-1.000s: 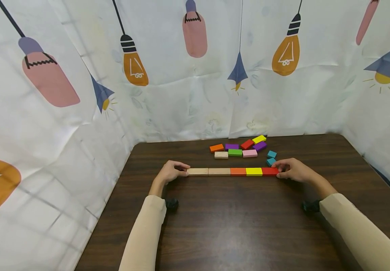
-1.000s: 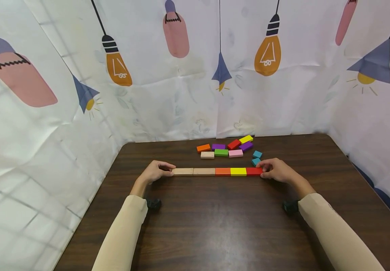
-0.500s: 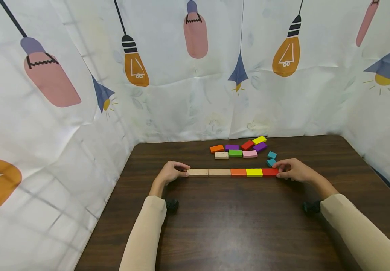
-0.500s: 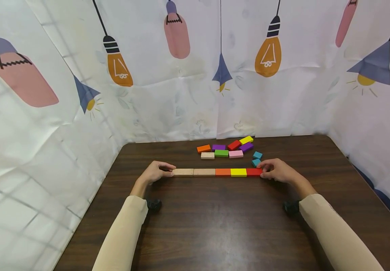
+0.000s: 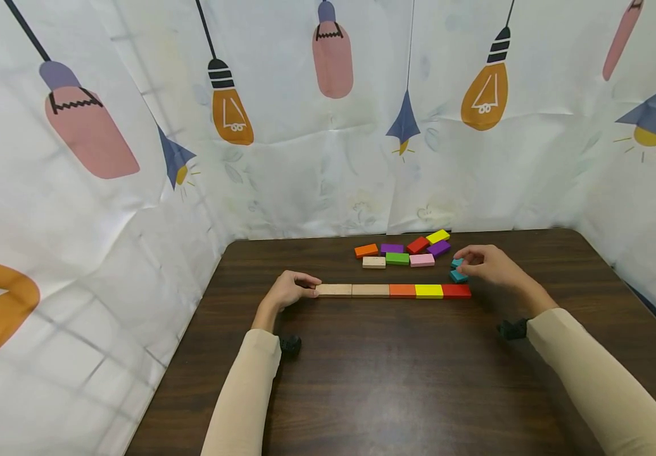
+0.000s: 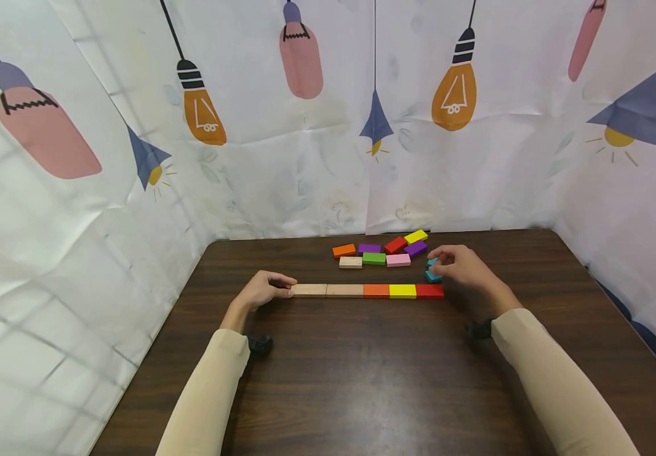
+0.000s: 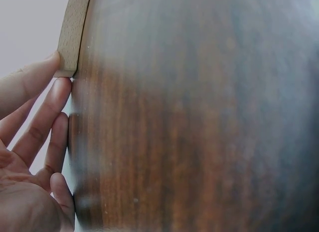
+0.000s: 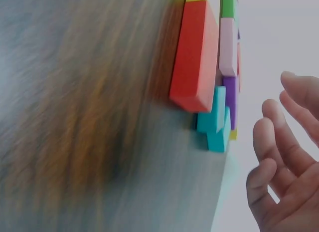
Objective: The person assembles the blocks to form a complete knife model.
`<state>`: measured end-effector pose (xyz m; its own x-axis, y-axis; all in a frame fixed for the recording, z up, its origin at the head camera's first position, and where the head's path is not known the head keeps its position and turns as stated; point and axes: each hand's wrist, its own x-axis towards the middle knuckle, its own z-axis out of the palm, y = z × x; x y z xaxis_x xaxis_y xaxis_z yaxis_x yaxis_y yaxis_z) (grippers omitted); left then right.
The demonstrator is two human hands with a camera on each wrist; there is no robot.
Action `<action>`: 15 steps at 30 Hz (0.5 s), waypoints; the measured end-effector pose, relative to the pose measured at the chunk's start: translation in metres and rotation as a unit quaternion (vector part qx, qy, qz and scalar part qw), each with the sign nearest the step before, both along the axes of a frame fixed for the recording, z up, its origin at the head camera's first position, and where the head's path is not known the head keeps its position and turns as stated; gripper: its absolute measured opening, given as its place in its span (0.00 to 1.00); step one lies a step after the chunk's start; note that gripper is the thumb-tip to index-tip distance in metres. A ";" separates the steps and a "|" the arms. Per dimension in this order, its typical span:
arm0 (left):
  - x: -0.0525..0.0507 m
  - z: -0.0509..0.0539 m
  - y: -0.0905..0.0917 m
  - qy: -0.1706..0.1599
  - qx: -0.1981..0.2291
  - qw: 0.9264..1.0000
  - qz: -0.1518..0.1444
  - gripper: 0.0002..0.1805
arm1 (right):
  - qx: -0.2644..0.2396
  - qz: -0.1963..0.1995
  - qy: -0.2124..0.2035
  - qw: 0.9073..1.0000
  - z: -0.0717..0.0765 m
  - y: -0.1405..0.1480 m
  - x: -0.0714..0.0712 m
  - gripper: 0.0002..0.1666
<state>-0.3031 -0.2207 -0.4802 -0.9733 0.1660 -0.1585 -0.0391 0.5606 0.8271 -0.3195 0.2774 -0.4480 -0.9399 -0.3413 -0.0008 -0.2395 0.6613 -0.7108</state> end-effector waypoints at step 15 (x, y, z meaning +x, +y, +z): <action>0.000 0.001 0.001 -0.001 -0.001 1.000 -0.002 0.13 | 0.064 0.015 -0.008 0.998 -0.014 -0.036 -0.041 0.29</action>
